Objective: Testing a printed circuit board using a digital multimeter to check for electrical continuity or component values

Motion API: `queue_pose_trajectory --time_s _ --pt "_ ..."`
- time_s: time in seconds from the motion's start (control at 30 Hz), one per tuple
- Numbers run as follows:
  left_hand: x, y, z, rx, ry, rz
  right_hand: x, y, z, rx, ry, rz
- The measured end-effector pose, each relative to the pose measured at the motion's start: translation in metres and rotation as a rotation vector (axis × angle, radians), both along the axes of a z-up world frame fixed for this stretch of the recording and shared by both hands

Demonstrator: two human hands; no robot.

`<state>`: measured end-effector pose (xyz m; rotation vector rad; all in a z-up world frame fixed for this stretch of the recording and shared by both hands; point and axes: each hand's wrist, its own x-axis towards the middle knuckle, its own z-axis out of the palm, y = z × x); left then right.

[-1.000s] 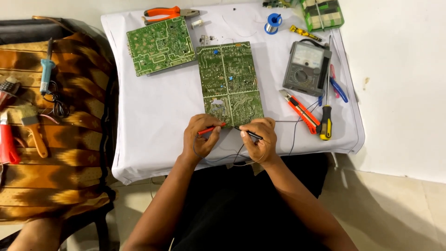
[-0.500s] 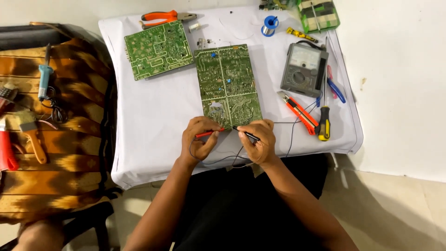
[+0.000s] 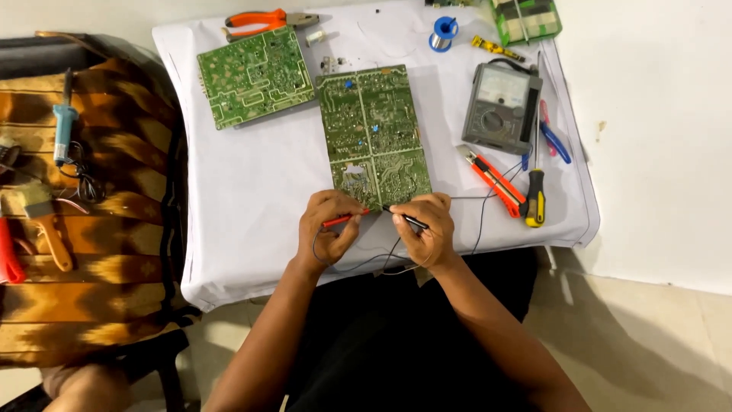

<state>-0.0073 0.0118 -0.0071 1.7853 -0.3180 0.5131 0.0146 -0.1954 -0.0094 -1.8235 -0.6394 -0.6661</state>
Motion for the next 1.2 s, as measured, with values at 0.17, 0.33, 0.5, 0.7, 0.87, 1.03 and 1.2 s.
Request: queue_pose_trajectory --time_s 0.17,0.33,0.5,0.7,0.87,1.03,1.2 --pt "-0.001 0.002 -0.003 0.023 0.001 -0.007 -0.001 -0.002 -0.001 -0.008 -0.010 0.000" --pt "0.004 0.003 -0.004 0.020 0.001 0.001 0.003 -0.001 -0.002 -0.004 0.023 0.008" --pt "0.002 0.003 -0.003 0.045 0.011 -0.003 0.002 0.001 -0.001 0.017 0.005 0.013" --pt "0.004 0.003 -0.002 0.011 -0.013 -0.007 0.000 -0.001 -0.007 -0.003 0.038 -0.024" --pt "0.003 0.003 -0.008 0.038 -0.015 -0.009 0.000 -0.003 -0.010 0.020 0.066 -0.022" --pt "0.005 0.004 -0.003 0.070 -0.033 -0.029 0.000 -0.001 -0.006 0.040 0.073 -0.047" --pt "0.003 0.003 -0.007 0.075 -0.052 -0.030 -0.002 -0.003 -0.007 0.030 0.076 -0.026"
